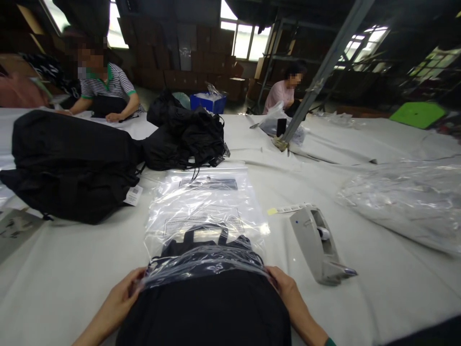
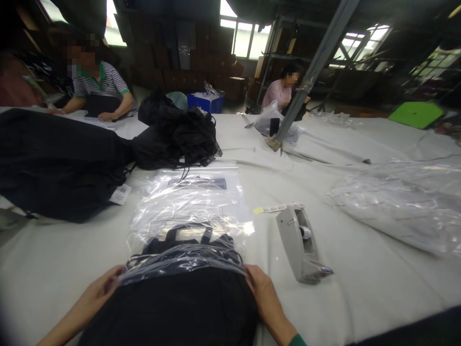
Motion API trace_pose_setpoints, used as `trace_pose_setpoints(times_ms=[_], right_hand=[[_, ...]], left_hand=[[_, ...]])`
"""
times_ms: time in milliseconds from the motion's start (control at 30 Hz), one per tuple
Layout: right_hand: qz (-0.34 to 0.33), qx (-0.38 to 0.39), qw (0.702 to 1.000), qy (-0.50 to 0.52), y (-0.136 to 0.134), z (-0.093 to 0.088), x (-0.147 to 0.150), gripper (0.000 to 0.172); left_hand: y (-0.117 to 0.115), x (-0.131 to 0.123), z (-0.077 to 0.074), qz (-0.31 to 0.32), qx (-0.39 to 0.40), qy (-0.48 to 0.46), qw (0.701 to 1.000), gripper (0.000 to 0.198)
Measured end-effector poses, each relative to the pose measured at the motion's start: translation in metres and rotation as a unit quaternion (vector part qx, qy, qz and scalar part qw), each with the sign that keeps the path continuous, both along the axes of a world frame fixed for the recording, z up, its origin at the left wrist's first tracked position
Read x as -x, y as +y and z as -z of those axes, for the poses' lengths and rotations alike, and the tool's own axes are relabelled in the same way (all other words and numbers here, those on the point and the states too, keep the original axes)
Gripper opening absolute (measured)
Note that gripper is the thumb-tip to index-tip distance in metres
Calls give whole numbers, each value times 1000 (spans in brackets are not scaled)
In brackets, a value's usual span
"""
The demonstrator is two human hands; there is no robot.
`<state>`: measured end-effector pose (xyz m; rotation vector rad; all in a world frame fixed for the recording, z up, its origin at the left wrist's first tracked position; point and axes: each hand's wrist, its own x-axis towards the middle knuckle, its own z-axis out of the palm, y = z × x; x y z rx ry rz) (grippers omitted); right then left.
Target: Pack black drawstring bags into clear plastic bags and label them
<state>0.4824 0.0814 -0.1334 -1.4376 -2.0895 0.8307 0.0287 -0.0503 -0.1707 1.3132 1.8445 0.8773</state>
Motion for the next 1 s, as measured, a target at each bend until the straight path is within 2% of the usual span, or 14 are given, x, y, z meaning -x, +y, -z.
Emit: trace_pose_setpoints(times_ms=[67,133,233,300,367,433,467,533,600,667,733,833,933,1000], right_hand=[[27,-10,1000,0,2,-9,-9,29],[40,-26,999,-1,-1,-29,-15,37],[28,-33,999,16,-11,-78,-10,41],[-41,2,999,28,-20,-110,7,36],[-144,41,988,24,-29,-134,31,31],[-229,64,971,7,-35,-148,55,31],[-260,70,963,0,-37,-153,65,32],[-313,82,946,-10,-35,-159,84,35],[-362,84,928,-8,-26,-159,102,36],[-390,72,918,-8,-10,-148,122,37],[-375,38,926,-30,13,-127,143,38],[-302,-40,945,-116,53,-84,166,36],[-265,-60,948,-167,85,-49,172,34],[-248,-58,948,-190,98,-34,172,34]], left_hand=[[0,7,-19,-1,-3,20,1000,50],[2,2,-48,37,-21,61,997,50],[19,-29,-95,114,-76,136,981,52],[38,-57,-115,189,-101,183,959,55],[58,-80,-121,253,-99,214,938,40],[77,-92,-120,305,-88,240,917,28],[85,-93,-119,313,-87,249,912,28],[98,-90,-119,277,-100,248,923,27],[106,-85,-124,199,-128,227,945,26],[112,-83,-130,148,-157,214,953,24],[115,-86,-135,135,-173,219,951,24],[116,-93,-138,139,-179,231,946,23],[115,-97,-136,144,-189,232,943,22],[114,-97,-135,142,-191,234,943,22]])
